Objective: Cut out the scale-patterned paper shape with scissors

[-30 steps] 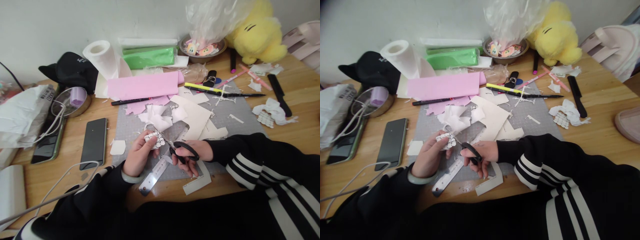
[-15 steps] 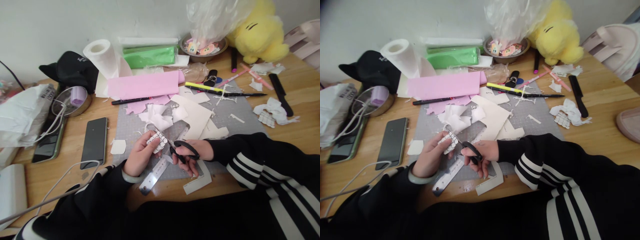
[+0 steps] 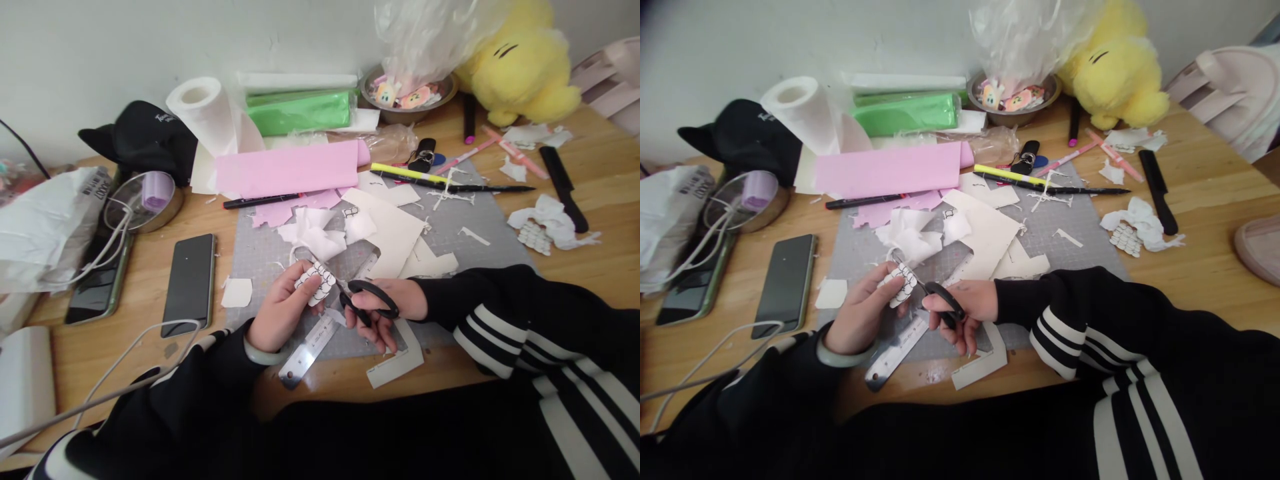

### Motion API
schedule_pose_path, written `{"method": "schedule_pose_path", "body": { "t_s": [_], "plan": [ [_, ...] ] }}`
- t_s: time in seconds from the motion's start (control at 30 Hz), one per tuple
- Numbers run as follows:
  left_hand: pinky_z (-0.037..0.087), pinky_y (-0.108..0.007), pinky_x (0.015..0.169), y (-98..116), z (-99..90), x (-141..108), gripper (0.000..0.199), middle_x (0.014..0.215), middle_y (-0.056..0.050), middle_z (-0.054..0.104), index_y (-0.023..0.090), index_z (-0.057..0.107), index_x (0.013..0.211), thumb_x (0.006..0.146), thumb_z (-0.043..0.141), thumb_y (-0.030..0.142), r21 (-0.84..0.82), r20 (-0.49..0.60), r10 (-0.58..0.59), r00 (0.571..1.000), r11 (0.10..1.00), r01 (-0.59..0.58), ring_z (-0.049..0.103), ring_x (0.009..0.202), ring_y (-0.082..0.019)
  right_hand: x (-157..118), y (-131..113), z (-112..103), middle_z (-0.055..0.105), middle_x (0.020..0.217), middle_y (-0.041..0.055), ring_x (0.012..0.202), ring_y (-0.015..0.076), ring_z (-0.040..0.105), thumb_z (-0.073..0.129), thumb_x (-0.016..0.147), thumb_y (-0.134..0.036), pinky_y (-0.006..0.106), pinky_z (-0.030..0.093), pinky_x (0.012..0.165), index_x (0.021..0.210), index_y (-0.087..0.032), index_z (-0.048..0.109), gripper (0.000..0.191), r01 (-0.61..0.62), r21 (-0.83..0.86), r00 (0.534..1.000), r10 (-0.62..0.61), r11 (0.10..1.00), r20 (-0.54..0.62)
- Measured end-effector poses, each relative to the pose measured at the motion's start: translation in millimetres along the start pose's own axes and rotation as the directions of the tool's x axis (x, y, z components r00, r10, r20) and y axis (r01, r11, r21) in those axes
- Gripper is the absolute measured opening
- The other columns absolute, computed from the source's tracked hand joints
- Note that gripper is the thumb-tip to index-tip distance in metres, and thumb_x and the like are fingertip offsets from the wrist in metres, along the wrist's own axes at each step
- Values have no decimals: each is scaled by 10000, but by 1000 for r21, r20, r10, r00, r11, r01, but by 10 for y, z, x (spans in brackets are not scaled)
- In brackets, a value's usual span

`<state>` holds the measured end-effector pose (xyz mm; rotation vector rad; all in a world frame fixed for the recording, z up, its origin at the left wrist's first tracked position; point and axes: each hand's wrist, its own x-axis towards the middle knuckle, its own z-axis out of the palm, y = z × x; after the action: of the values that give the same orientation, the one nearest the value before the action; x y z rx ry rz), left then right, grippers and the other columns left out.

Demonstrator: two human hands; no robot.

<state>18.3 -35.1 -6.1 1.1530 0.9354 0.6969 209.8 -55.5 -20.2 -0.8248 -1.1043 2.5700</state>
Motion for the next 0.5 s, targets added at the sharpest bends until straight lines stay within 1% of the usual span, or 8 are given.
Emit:
{"method": "schedule_pose_path", "body": {
  "t_s": [0.23, 0.5],
  "plan": [
    [377, -209, 507, 33, 8, -2, 244, 516, 32, 519, 170, 524, 686, 812, 575, 372, 41, 50, -1, 999, 999, -1, 440, 486, -92, -47, -78, 36, 511, 577, -24, 461, 84, 564, 383, 902, -422, 196, 481, 453, 815, -107, 461, 336, -27, -4, 1000, 27, 1000, 14],
    [403, -199, 512, 54, 2, 0, 233, 552, 42, 524, 159, 529, 724, 813, 570, 370, 122, 85, -10, 996, 992, -1, 467, 497, -84, 17, 25, -26, 541, 573, -13, 466, 108, 587, 480, 831, -502, 223, 500, 432, 802, -107, 492, 396, 18, 46, 999, -19, 999, 27]
  ]
}}
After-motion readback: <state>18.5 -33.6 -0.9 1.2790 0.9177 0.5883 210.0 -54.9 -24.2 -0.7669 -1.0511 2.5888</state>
